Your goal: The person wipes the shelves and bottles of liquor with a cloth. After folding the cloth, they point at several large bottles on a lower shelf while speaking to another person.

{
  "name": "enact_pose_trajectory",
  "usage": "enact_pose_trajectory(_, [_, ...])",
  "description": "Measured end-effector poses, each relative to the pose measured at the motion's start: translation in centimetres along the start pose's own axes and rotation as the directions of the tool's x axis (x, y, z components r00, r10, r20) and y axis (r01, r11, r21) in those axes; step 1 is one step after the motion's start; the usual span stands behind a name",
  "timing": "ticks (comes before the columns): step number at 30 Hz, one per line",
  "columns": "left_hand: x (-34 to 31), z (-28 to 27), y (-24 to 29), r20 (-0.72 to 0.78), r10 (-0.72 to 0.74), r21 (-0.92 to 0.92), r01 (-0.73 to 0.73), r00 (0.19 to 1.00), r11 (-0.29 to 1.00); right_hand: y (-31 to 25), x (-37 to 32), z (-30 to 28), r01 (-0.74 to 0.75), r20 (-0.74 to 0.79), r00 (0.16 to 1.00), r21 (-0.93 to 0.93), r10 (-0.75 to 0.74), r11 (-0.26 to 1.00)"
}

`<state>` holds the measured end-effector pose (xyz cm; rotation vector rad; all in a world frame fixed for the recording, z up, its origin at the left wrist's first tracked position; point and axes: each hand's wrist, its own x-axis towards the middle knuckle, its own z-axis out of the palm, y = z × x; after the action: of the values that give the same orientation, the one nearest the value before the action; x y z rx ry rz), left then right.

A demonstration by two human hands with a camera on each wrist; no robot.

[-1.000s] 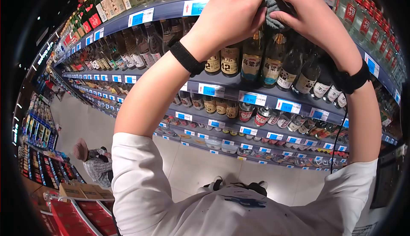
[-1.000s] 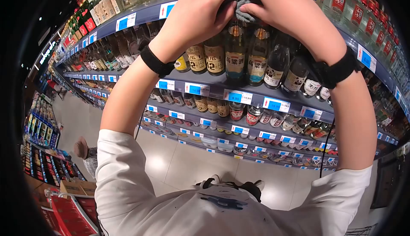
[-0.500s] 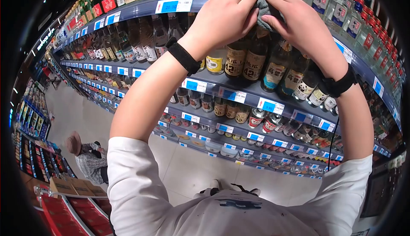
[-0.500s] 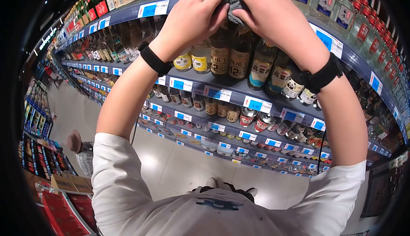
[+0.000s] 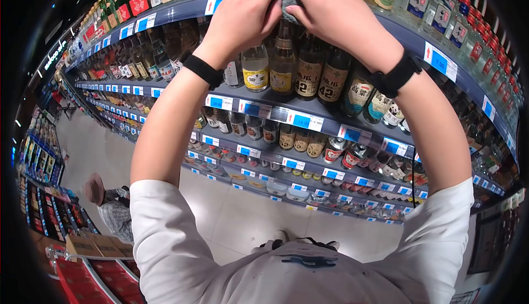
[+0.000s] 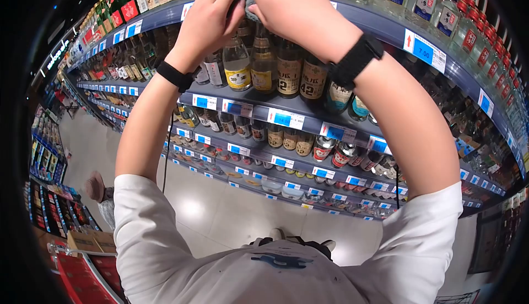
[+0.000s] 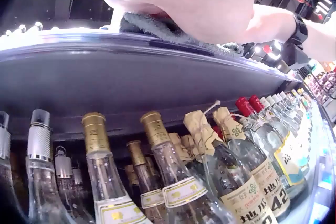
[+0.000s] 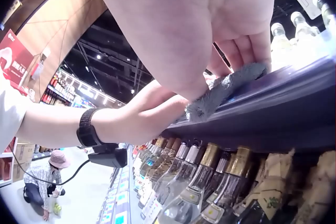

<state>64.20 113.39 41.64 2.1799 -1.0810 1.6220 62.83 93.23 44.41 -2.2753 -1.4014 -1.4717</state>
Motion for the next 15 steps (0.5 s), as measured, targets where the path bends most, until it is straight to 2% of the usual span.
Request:
enact_pose_trajectory(1, [-0.4, 0.5, -1.2, -0.003, 0.066, 0.098, -0.065, 0.998, 0.993, -0.1, 0.3, 0.6, -0.016, 0.0, 1.0, 0.021, 0.016, 1.0])
enact_pose_trajectory(3, [-1.3, 0.4, -3.1, 0.021, 0.083, 0.123, -0.085, 0.996, 0.989, -0.5, 1.0, 1.9, 0.022, -0.056, 0.998, 0.032, -0.02, 0.999])
enact_pose_trajectory(5, [-2.0, 0.1, -5.0, 0.045, 0.111, 0.143, -0.117, 0.993, 0.983, -1.0, 1.6, 2.8, -0.099, -0.018, 0.994, 0.153, 0.103, 0.983])
enact_pose_trajectory(6, [-2.2, -0.3, -5.4, 0.063, 0.098, 0.128, -0.106, 0.993, 0.986, -1.1, 1.8, 3.6, -0.007, -0.133, 0.991, 0.102, 0.02, 0.995])
enact_pose_trajectory(7, [-2.3, -0.5, -5.8, 0.08, 0.085, 0.113, -0.094, 0.993, 0.989, -0.9, 2.2, 4.2, -0.01, -0.137, 0.99, 0.102, 0.024, 0.995])
enact_pose_trajectory(9, [-2.5, -0.9, -6.5, 0.069, 0.08, 0.131, -0.088, 0.994, 0.987, -1.0, 2.8, 5.1, 0.003, -0.08, 0.997, 0.072, 0.003, 0.997])
enact_pose_trajectory(10, [-2.8, -1.0, -6.9, 0.054, 0.07, 0.147, -0.077, 0.996, 0.986, -1.3, 3.2, 5.0, -0.015, -0.003, 1.0, 0.058, 0.015, 0.998])
enact_pose_trajectory(11, [-3.2, -1.3, -7.1, 0.06, 0.072, 0.148, -0.08, 0.996, 0.986, -1.6, 3.7, 5.7, -0.019, -0.006, 1.0, 0.062, 0.019, 0.998])
enact_pose_trajectory(13, [-3.4, -1.6, -7.6, 0.062, 0.02, 0.154, -0.03, 0.998, 0.988, -1.9, 5.0, 7.1, -0.095, 0.108, 0.987, -0.173, 0.115, 0.98])
enact_pose_trajectory(14, [-3.7, -1.6, -7.7, 0.061, -0.012, 0.137, 0.003, 0.998, 0.991, -1.8, 4.9, 7.4, -0.067, 0.034, 0.997, -0.181, 0.075, 0.981])
enact_pose_trajectory(15, [-3.7, -1.8, -7.5, 0.067, -0.001, 0.142, -0.008, 0.998, 0.99, -1.7, 5.0, 7.6, -0.075, 0.023, 0.997, -0.18, 0.08, 0.981])
